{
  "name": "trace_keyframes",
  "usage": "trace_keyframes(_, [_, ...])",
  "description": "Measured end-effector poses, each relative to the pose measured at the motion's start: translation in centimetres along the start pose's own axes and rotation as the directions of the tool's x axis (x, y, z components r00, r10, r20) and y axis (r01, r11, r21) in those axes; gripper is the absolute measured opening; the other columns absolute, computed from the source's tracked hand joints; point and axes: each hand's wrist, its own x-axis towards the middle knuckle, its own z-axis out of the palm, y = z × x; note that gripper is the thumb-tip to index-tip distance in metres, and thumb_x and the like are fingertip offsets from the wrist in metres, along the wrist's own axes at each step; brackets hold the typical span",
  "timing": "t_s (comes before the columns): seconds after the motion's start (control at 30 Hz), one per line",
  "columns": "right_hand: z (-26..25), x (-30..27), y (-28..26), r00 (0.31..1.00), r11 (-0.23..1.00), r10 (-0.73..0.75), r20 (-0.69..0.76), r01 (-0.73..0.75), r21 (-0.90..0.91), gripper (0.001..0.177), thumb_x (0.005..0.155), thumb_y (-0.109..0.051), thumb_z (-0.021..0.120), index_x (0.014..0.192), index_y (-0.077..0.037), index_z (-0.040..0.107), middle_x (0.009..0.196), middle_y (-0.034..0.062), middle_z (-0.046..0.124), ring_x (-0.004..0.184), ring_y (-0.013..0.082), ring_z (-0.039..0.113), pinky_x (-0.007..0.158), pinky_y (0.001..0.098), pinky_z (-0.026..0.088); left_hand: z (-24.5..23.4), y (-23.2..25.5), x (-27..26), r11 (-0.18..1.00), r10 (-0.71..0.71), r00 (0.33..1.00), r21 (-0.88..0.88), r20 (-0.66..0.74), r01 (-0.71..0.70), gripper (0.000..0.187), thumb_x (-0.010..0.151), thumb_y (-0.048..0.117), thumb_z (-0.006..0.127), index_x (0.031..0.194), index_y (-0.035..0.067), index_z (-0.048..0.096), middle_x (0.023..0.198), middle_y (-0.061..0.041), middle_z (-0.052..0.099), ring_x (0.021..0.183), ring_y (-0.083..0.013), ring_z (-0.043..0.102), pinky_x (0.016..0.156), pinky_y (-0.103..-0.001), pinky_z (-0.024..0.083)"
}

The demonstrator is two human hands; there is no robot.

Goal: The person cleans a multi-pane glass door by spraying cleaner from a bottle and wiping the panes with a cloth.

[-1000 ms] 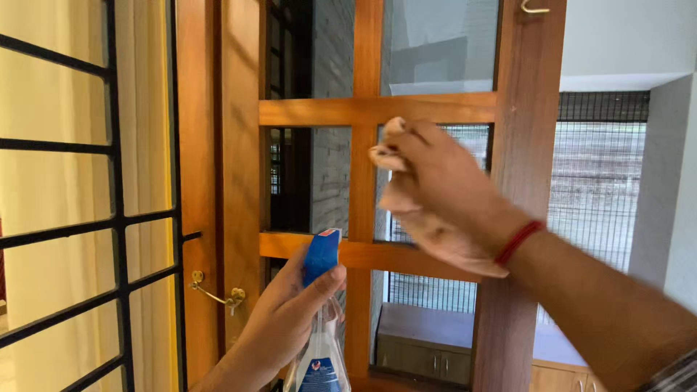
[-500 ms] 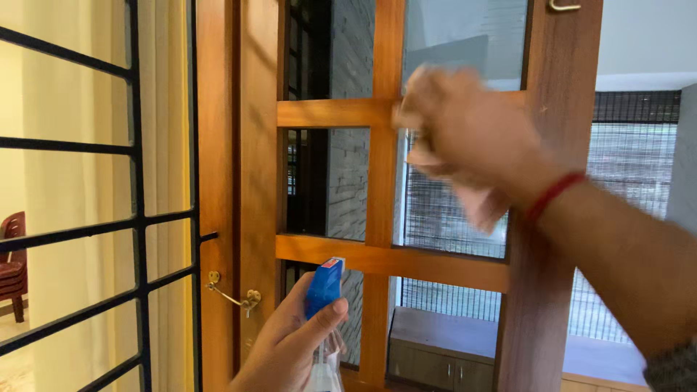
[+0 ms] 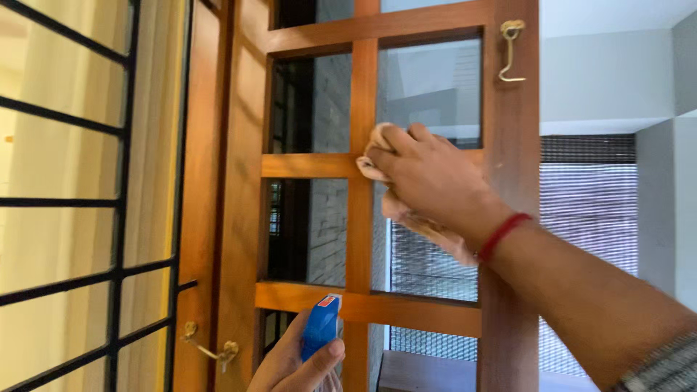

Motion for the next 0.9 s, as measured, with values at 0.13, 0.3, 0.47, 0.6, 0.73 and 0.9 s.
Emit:
trace_keyframes(0.13, [-0.8,-4.9,4.6,0.999,0.982,0.036,0.013,-0.033,-0.187,0.077,0.065,-0.044,0.076,0.136,-0.016,0.064,0.131,0.0094,0.059,0.112,0.0293,0.058,0.101,0.0402,0.052,1.7,1.1,0.2,0.987,-0.156,0.987,0.034,-0.044,0.158,0.075,0.085,0.040,0.074,0.147,0.009,0.045,0.098,-0.014,0.068,0.095,-0.0189,0.068,0.091,-0.034,0.050])
trace_keyframes(0.3, [-3.1,-10.8,7.1,0.928,0.913,0.369,0.054,-0.350,-0.210,0.051,0.093,-0.041,0.072,0.127,-0.004,0.063,0.122,0.0160,0.062,0.106,0.0298,0.062,0.096,0.0397,0.055,5.6,2.1,-0.5,0.978,-0.168,0.983,-0.110,0.068,0.174,0.077,0.087,0.031,0.073,0.155,0.012,0.042,0.098,-0.012,0.064,0.081,-0.0203,0.064,0.074,-0.037,0.054])
trace_keyframes(0.47, [1.2,-17.6,2.7,0.907,0.907,0.419,0.030,-0.420,0.013,0.065,0.085,-0.026,0.070,0.139,0.006,0.054,0.125,0.0264,0.057,0.097,0.0356,0.060,0.083,0.0419,0.055,8.5,3.4,-1.6,0.978,-0.065,0.983,-0.186,0.169,0.097,0.073,0.090,0.034,0.068,0.152,0.006,0.042,0.104,-0.005,0.065,0.078,-0.0135,0.064,0.067,-0.033,0.054])
trace_keyframes(0.6, [2.9,-25.9,-4.8,0.952,0.907,0.255,0.171,-0.296,0.299,0.075,0.080,-0.019,0.070,0.149,-0.005,0.048,0.122,0.0151,0.060,0.102,0.0315,0.060,0.086,0.0404,0.056,9.5,3.2,-3.0,0.985,-0.034,0.979,-0.161,0.200,0.068,0.063,0.090,0.032,0.067,0.143,0.003,0.052,0.092,-0.009,0.062,0.072,-0.0148,0.062,0.065,-0.031,0.053])
trace_keyframes(0.73, [3.0,-28.4,-8.0,0.966,0.911,0.024,0.256,-0.126,0.393,0.069,0.066,-0.020,0.076,0.132,-0.015,0.059,0.122,0.0109,0.063,0.096,0.0274,0.061,0.084,0.0404,0.056,8.6,2.8,-4.4,0.987,-0.056,0.978,-0.140,0.201,0.085,0.054,0.091,0.033,0.068,0.130,-0.002,0.054,0.090,-0.008,0.062,0.069,-0.0158,0.062,0.061,-0.032,0.051])
trace_keyframes(0.9, [1.7,-24.9,-3.4,0.910,0.926,0.277,0.309,-0.338,0.166,0.053,0.078,-0.025,0.079,0.130,-0.022,0.066,0.109,0.0047,0.065,0.093,0.0227,0.062,0.083,0.0403,0.052,6.0,1.9,-6.6,0.976,-0.105,0.983,-0.176,0.148,0.131,0.055,0.089,0.033,0.067,0.139,0.011,0.054,0.089,-0.006,0.062,0.068,-0.0152,0.060,0.061,-0.032,0.052])
